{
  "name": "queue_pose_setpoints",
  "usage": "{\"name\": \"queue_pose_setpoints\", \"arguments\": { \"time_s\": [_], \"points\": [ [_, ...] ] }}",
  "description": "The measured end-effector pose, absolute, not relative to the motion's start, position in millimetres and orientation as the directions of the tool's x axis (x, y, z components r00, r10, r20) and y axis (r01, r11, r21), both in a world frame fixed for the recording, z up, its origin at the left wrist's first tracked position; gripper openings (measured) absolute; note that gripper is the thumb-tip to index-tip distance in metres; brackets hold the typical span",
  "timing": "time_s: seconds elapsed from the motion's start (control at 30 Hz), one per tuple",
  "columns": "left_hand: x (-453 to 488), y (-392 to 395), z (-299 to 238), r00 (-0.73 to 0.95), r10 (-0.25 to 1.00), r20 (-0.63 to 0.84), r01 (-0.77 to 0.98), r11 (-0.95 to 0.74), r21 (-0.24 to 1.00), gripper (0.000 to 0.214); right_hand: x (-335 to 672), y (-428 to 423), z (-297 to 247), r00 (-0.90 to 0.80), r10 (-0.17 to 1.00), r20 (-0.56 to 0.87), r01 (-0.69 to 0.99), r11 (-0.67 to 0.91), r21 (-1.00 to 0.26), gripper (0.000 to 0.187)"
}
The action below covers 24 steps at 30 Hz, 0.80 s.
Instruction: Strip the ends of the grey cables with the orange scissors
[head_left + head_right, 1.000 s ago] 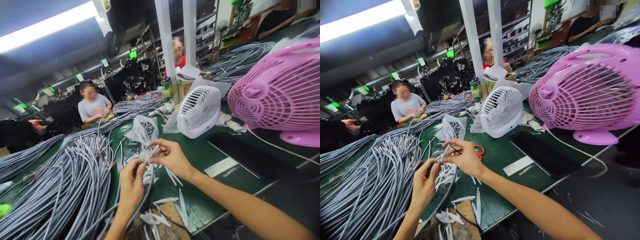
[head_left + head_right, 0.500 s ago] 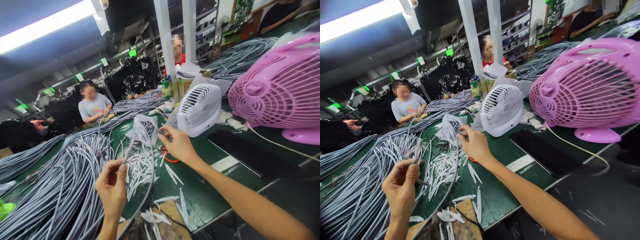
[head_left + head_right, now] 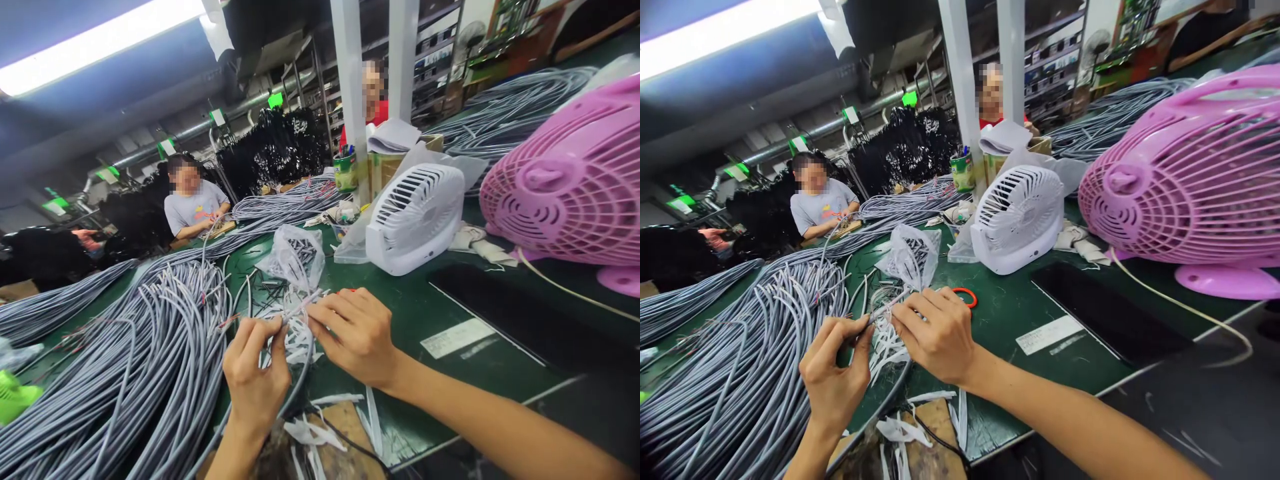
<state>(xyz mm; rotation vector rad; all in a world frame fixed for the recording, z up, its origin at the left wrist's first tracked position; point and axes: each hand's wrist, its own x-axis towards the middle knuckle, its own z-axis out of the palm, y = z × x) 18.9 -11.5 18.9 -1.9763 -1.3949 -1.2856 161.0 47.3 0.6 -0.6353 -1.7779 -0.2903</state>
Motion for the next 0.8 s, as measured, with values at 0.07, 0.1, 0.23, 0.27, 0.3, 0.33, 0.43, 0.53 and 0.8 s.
{"name": "queue_pose_setpoints", "arguments": {
  "time_s": [0.07,0.1,0.23,0.27,0.3,0.33,0.43,0.53,0.8],
  "points": [
    [19.9,-11.1,17.9,0.094,0.517,0.851,0.889,-0.429,0.163,0.013,160.7,47.4,0.5,-0.190,0.245,0.951,0.544,0.832,-0.106,0.018],
    [20.3,-11.0,17.3,0.100,0.515,0.851,0.888,-0.432,0.157,0.014,160.4,47.3,0.2,-0.195,0.238,0.951,0.535,0.839,-0.100,0.017],
    [20.6,-11.6,16.3,0.118,0.516,0.848,0.886,-0.441,0.145,0.014,158.7,47.5,-2.0,-0.192,0.277,0.941,0.497,0.855,-0.150,0.017],
    [20.5,-11.7,16.3,0.117,0.521,0.845,0.885,-0.440,0.149,0.014,158.2,47.7,-2.5,-0.188,0.305,0.934,0.471,0.862,-0.187,0.017],
    [20.5,-11.8,16.4,0.112,0.530,0.841,0.884,-0.439,0.160,0.013,157.6,47.9,-2.8,-0.183,0.341,0.922,0.432,0.871,-0.237,0.018],
    [20.5,-11.7,16.5,0.103,0.542,0.834,0.882,-0.437,0.175,0.012,157.1,48.1,-3.0,-0.183,0.385,0.904,0.378,0.877,-0.297,0.018],
    [21.4,-11.3,16.2,0.067,0.595,0.801,0.868,-0.430,0.247,0.008,155.7,48.1,-2.0,-0.225,0.518,0.825,0.193,0.854,-0.484,0.022],
    [23.1,-10.8,14.9,0.003,0.644,0.765,0.844,-0.411,0.343,0.007,154.6,48.0,-0.1,-0.257,0.572,0.779,0.082,0.816,-0.572,0.022],
    [20.4,-7.6,12.8,0.091,0.580,0.810,0.851,-0.468,0.239,0.019,159.3,43.4,3.2,-0.263,0.448,0.855,-0.093,0.870,-0.485,0.019]
  ]
}}
